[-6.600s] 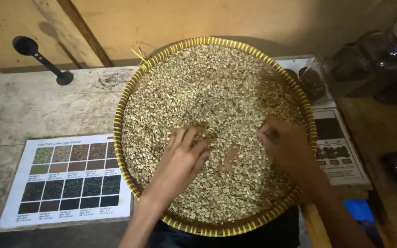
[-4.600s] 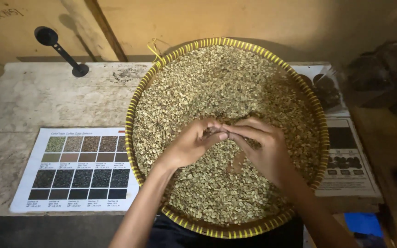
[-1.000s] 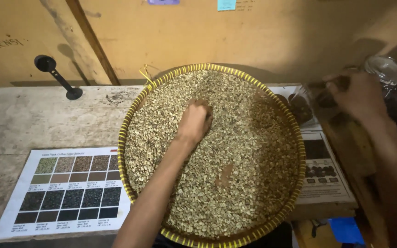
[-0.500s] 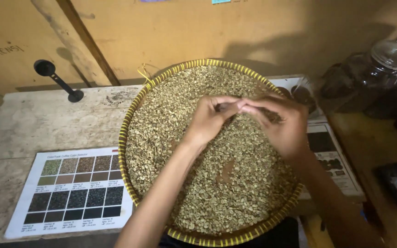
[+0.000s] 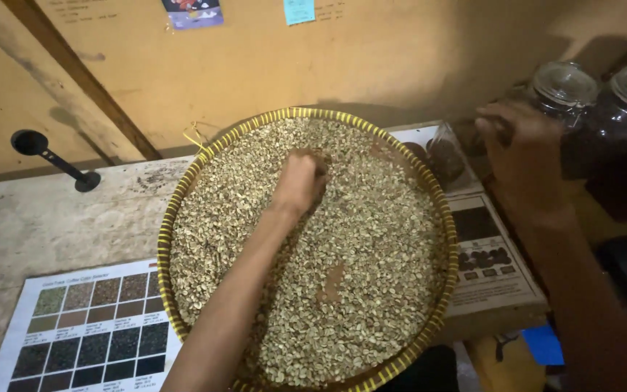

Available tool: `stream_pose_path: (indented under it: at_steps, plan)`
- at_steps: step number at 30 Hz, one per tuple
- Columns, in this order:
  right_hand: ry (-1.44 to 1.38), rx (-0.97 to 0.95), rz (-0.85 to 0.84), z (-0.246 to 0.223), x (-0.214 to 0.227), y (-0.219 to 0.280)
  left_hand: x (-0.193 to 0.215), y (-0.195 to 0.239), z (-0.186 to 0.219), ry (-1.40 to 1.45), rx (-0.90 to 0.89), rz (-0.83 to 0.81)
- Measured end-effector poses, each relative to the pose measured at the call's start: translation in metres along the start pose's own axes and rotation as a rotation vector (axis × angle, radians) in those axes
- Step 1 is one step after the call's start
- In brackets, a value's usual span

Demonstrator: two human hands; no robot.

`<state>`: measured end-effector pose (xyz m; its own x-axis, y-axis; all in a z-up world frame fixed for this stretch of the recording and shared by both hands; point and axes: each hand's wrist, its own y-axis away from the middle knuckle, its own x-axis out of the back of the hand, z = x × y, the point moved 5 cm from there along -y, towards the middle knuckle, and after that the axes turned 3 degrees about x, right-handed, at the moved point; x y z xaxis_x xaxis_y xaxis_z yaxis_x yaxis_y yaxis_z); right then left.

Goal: The person sorts green coffee beans in a large woven basket by hand, picking out unwanted items and discarding them. The person repeatedly sifts through the beans with both hands to separate the good beans from the debris.

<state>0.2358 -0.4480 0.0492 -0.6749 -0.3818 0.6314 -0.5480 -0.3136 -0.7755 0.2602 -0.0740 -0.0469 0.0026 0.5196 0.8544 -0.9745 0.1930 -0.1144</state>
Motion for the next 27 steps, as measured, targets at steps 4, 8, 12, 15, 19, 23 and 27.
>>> stream_pose_path:
  at_steps: [4,8,12,15,19,23,27]
  plan:
    - [-0.101,-0.091,-0.072,-0.026,0.006,-0.001,0.009,0.006,0.017,-0.200,-0.006,-0.037]
    - [-0.247,-0.080,-0.130,-0.066,-0.005,-0.004,0.014,0.023,0.019,-0.229,0.063,-0.093]
    - [-0.448,-0.117,-0.207,-0.107,-0.026,-0.005,-0.025,0.015,-0.037,-0.035,0.067,-0.037]
    - [-0.511,-0.130,-0.287,-0.146,-0.034,-0.013,0.028,0.065,-0.001,0.258,-0.016,0.038]
    - [-0.603,-0.158,-0.414,-0.190,-0.049,-0.021,0.049,0.098,-0.014,0.365,0.046,0.099]
    - [-0.860,-0.165,-0.512,-0.238,-0.071,-0.021,0.045,0.108,-0.043,0.885,0.176,0.176]
    - [-0.957,-0.169,-0.389,-0.268,-0.078,-0.017,0.022,0.105,-0.059,1.246,0.177,0.231]
